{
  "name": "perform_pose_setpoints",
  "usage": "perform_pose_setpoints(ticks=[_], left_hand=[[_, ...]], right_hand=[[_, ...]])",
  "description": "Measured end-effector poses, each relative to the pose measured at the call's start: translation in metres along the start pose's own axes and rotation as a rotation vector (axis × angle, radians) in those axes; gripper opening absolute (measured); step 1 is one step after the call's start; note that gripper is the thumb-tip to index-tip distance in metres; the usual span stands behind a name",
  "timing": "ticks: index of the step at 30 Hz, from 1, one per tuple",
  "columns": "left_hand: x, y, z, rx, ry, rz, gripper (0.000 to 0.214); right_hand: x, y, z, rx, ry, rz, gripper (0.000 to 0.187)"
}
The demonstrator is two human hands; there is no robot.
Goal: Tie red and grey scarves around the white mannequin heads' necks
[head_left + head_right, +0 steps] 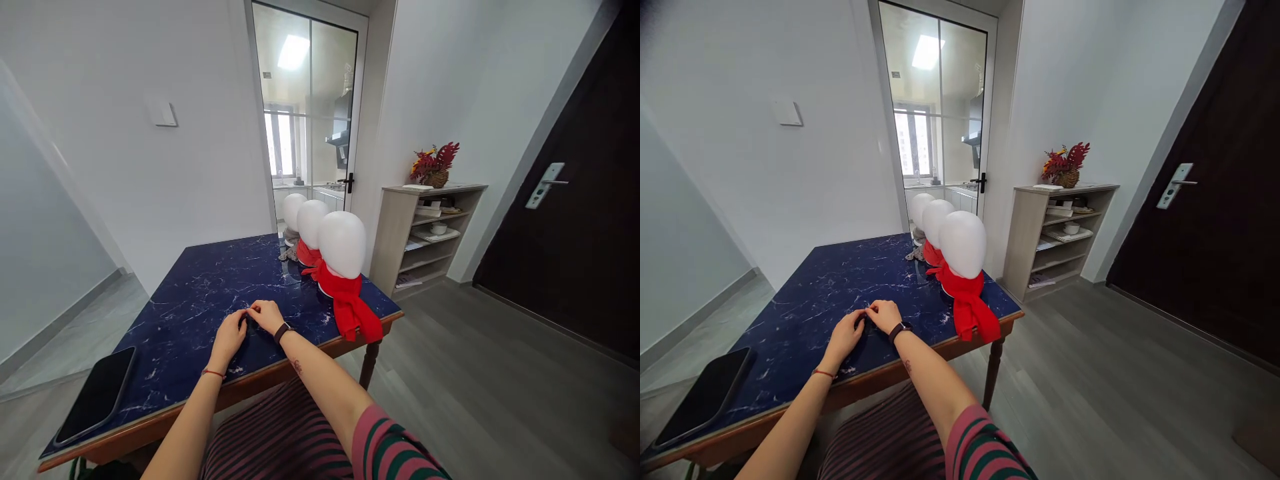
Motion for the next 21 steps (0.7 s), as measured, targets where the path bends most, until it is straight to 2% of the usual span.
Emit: perform_pose_setpoints(ticks=[6, 11, 21], left_hand=[[0.005, -0.001, 0.009, 0.127, -0.098, -0.053, 0.039], [0.002, 0.000, 0.015, 0.155, -0.118, -0.033, 0.038], [0.002, 0.001, 0.022, 0.177, -0.185, -0.054, 0.033]], right_hand=[[-0.002, -0.001, 0.002, 0.024, 0.054, 0.030, 0.021], [-0.008, -0.003, 0.007, 0.059, 0.144, 0.108, 0.030], [-0.010, -0.002, 0.002, 0.054, 0.141, 0.091, 0.015]])
Point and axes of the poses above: each hand's wrist, its own y-axis towards the middle knuckle, its own x-axis out of the back of the hand, z = x × y, the point moved 8 cm from there along y, towards the middle knuckle, and after that the axes turned 3 degrees about -z, right-handed, at the moved point
